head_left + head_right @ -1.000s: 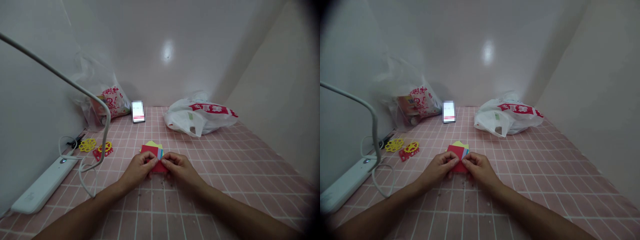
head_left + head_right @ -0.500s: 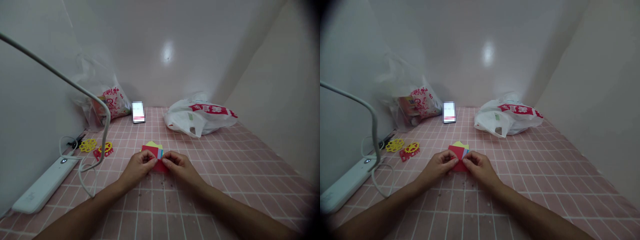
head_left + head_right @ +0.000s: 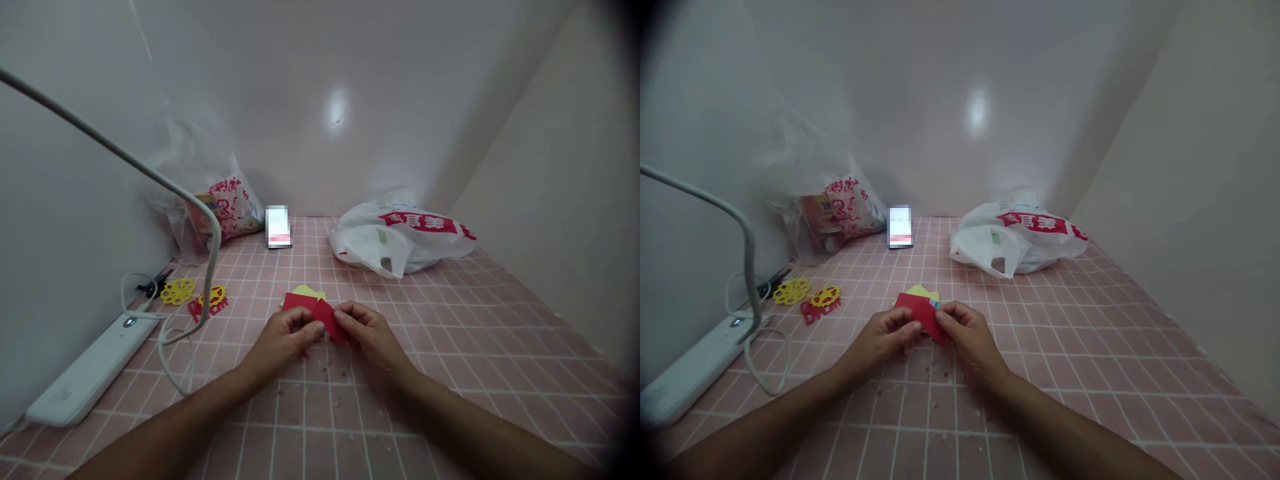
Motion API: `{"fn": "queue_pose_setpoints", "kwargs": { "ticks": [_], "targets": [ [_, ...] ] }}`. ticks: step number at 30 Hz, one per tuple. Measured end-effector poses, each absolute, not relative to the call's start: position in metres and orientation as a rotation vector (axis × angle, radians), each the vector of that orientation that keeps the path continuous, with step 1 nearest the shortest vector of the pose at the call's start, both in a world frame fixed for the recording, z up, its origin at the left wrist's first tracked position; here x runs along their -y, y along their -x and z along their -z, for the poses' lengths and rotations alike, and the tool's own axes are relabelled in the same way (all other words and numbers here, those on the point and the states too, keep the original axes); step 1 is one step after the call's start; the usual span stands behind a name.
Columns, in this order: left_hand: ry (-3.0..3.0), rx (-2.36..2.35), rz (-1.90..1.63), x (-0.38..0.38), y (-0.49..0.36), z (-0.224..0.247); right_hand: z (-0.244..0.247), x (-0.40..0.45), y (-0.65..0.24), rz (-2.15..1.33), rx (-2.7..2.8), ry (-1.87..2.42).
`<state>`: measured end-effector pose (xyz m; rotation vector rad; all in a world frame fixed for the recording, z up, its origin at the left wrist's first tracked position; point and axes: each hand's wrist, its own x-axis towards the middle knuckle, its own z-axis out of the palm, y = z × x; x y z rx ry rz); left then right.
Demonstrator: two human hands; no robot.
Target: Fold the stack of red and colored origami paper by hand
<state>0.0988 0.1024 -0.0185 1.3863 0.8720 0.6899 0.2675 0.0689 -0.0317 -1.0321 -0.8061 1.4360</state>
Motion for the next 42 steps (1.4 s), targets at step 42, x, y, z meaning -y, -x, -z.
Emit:
{"fn": "queue_pose_setpoints", "kwargs": {
  "ticks": [42],
  "targets": [
    [-1.541,-0.893,-0.706,-0.103,-0.098,0.017,0.044,-0.071,-0.270,-1.444,0.953,1.036]
  ]
}}
